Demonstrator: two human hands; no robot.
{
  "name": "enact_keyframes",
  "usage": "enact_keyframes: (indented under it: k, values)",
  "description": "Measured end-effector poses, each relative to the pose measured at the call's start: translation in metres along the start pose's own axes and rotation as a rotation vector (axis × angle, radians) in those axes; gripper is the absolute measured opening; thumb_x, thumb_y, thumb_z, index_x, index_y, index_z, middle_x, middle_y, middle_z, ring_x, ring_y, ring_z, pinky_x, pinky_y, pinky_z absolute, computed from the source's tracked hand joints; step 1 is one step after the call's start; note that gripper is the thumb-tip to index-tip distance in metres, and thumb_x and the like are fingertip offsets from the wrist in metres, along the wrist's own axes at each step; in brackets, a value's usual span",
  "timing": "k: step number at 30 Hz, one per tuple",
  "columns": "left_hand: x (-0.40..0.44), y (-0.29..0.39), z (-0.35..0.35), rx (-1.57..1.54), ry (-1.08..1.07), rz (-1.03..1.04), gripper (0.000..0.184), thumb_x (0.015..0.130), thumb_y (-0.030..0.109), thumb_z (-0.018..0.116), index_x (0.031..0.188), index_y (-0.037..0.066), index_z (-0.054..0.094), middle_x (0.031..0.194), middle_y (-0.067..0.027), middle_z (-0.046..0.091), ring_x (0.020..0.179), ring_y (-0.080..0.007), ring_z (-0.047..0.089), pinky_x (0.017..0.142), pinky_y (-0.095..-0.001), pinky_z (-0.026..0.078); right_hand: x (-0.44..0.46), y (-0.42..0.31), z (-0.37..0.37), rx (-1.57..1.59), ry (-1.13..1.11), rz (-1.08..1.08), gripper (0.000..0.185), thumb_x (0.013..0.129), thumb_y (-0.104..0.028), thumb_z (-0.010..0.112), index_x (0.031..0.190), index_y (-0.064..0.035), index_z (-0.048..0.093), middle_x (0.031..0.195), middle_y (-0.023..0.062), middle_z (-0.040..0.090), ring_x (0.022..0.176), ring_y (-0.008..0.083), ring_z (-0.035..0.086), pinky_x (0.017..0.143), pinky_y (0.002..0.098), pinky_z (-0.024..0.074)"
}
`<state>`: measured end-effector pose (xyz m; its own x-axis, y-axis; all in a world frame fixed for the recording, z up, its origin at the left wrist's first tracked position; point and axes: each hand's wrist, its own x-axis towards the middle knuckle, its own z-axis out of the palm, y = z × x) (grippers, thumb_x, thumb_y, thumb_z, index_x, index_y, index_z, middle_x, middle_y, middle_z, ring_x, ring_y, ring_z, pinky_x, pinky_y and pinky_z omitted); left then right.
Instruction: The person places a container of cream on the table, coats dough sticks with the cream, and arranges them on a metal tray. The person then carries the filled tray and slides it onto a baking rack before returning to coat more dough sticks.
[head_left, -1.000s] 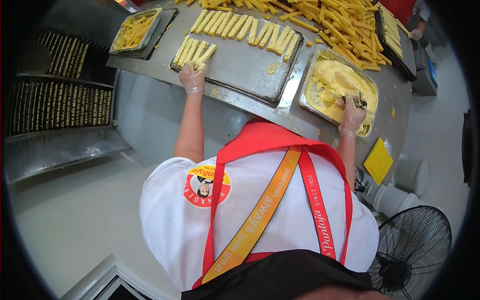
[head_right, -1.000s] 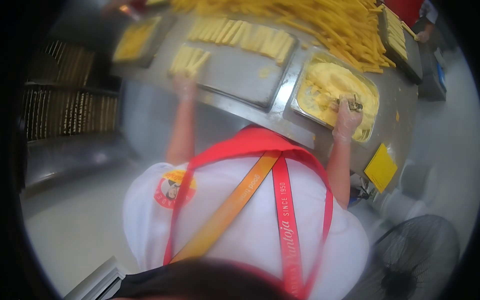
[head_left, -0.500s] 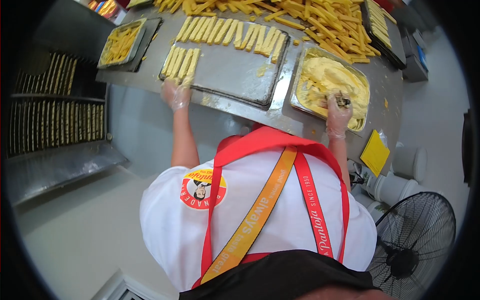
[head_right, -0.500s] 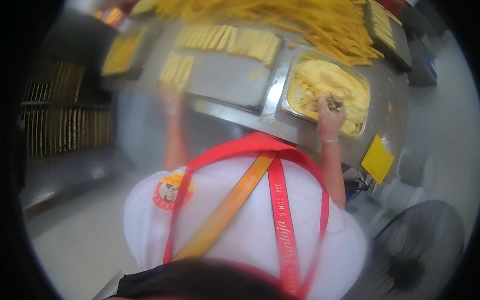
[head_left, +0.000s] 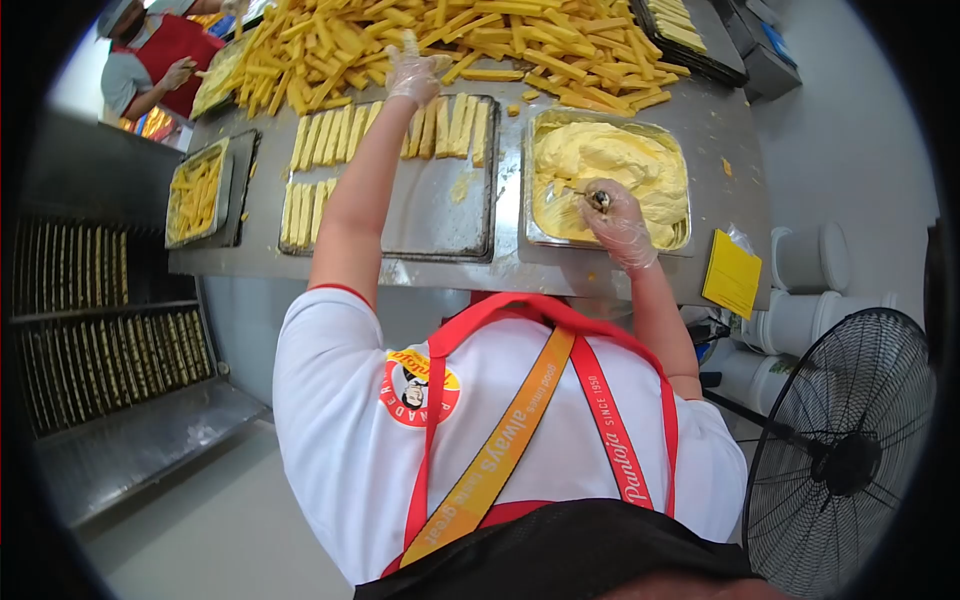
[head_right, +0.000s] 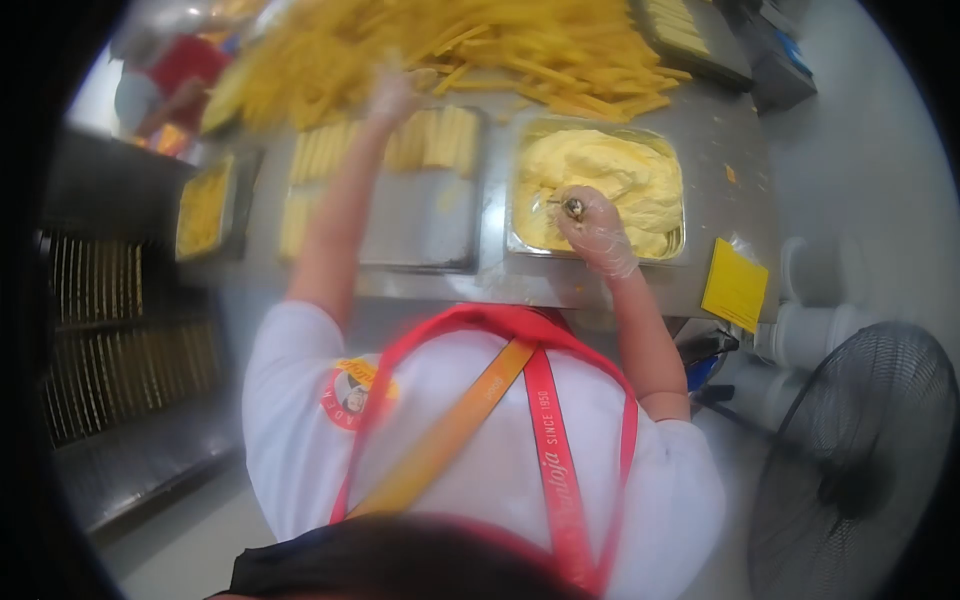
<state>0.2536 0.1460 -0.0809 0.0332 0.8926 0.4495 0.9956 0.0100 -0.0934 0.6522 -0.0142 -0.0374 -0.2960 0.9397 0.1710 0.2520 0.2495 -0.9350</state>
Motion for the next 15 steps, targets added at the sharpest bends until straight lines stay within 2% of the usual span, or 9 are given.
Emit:
enact_keyframes:
  k: [1, 2, 3, 5, 6, 7, 9, 12, 15]
  values:
    - [0.016, 0.007, 0.010, 0.024, -0.070, 0.042, 0.047, 0.085, 0.012, 0.054, 0.131, 0.023, 0.057, 0.119, -0.0175, 0.064, 0.110, -0.0326, 0.062, 0.095, -0.0432, 0.048, -0.001, -0.001, 0.000, 0.182, -0.010, 0.152, 0.017, 0.084, -0.010, 0.068, 0.096, 0.0015, 0.063, 0.078, 0.0105, 0.063, 0.068, 0.0185, 0.060, 0.063, 0.0330, 0.0493]
    - [0.031, 0.012, 0.024, -0.090, -0.184, 0.039, 0.049, 0.085, 0.011, 0.054, 0.132, 0.025, 0.057, 0.124, -0.0165, 0.062, 0.114, -0.0318, 0.060, 0.097, -0.0430, 0.047, -0.001, -0.001, -0.002, 0.367, -0.019, 0.302, 0.017, 0.084, -0.010, 0.068, 0.096, 0.0014, 0.063, 0.080, 0.0109, 0.063, 0.068, 0.0188, 0.060, 0.064, 0.0328, 0.0495]
    - [0.043, 0.019, 0.036, -0.203, -0.300, 0.037, 0.051, 0.084, 0.010, 0.053, 0.133, 0.026, 0.056, 0.129, -0.0155, 0.060, 0.117, -0.0310, 0.059, 0.099, -0.0428, 0.047, 0.002, 0.007, -0.006, 0.246, 0.065, 0.237, 0.017, 0.084, -0.010, 0.068, 0.097, 0.0011, 0.063, 0.081, 0.0111, 0.063, 0.068, 0.0191, 0.060, 0.064, 0.0326, 0.0498]
    - [0.060, 0.033, 0.059, -0.133, -0.495, 0.035, 0.049, 0.086, 0.010, 0.054, 0.132, 0.026, 0.057, 0.129, -0.0133, 0.060, 0.118, -0.0315, 0.059, 0.097, -0.0428, 0.048, 0.008, 0.029, -0.013, -0.003, 0.224, 0.112, 0.017, 0.085, -0.009, 0.067, 0.098, 0.0007, 0.063, 0.084, 0.0115, 0.063, 0.068, 0.0196, 0.060, 0.065, 0.0322, 0.0505]
    - [0.066, 0.040, 0.069, -0.094, -0.593, 0.033, 0.048, 0.086, 0.010, 0.054, 0.131, 0.026, 0.058, 0.129, -0.0122, 0.061, 0.118, -0.0318, 0.058, 0.095, -0.0428, 0.049, 0.010, 0.018, -0.012, -0.199, 0.165, 0.085, 0.019, 0.085, -0.011, 0.068, 0.098, 0.0011, 0.063, 0.089, 0.0135, 0.065, 0.073, 0.0198, 0.062, 0.066, 0.0309, 0.0513]
    - [0.069, 0.047, 0.077, -0.053, -0.696, 0.033, 0.047, 0.087, 0.010, 0.055, 0.131, 0.025, 0.058, 0.128, -0.0111, 0.061, 0.119, -0.0320, 0.058, 0.094, -0.0428, 0.050, 0.009, 0.005, -0.005, -0.237, 0.097, -0.020, 0.019, 0.086, -0.011, 0.069, 0.100, 0.0005, 0.063, 0.089, 0.0109, 0.065, 0.073, 0.0167, 0.062, 0.066, 0.0292, 0.0518]
    - [0.071, 0.056, 0.081, 0.028, -0.707, 0.017, 0.040, 0.089, 0.012, 0.054, 0.127, 0.022, 0.061, 0.122, -0.0098, 0.065, 0.116, -0.0308, 0.061, 0.090, -0.0433, 0.052, 0.006, -0.014, 0.010, -0.314, -0.046, -0.227, 0.019, 0.087, -0.010, 0.070, 0.103, -0.0005, 0.064, 0.089, 0.0058, 0.067, 0.073, 0.0105, 0.062, 0.065, 0.0260, 0.0529]
    - [0.071, 0.061, 0.080, 0.059, -0.714, -0.016, 0.033, 0.090, 0.014, 0.054, 0.120, 0.019, 0.066, 0.119, -0.0094, 0.067, 0.113, -0.0305, 0.062, 0.090, -0.0433, 0.052, 0.017, 0.018, 0.021, 0.041, -0.239, 0.160, 0.020, 0.087, -0.011, 0.070, 0.103, -0.0012, 0.065, 0.086, 0.0072, 0.067, 0.074, 0.0147, 0.063, 0.067, 0.0292, 0.0525]
    - [0.066, 0.063, 0.055, -0.066, -0.615, -0.057, 0.029, 0.087, 0.017, 0.060, 0.115, 0.016, 0.067, 0.119, -0.0111, 0.067, 0.113, -0.0294, 0.063, 0.089, -0.0418, 0.052, 0.046, 0.023, 0.006, -0.013, 0.087, 0.173, 0.021, 0.086, -0.011, 0.070, 0.103, -0.0007, 0.064, 0.087, 0.0110, 0.068, 0.076, 0.0213, 0.064, 0.070, 0.0327, 0.0518]
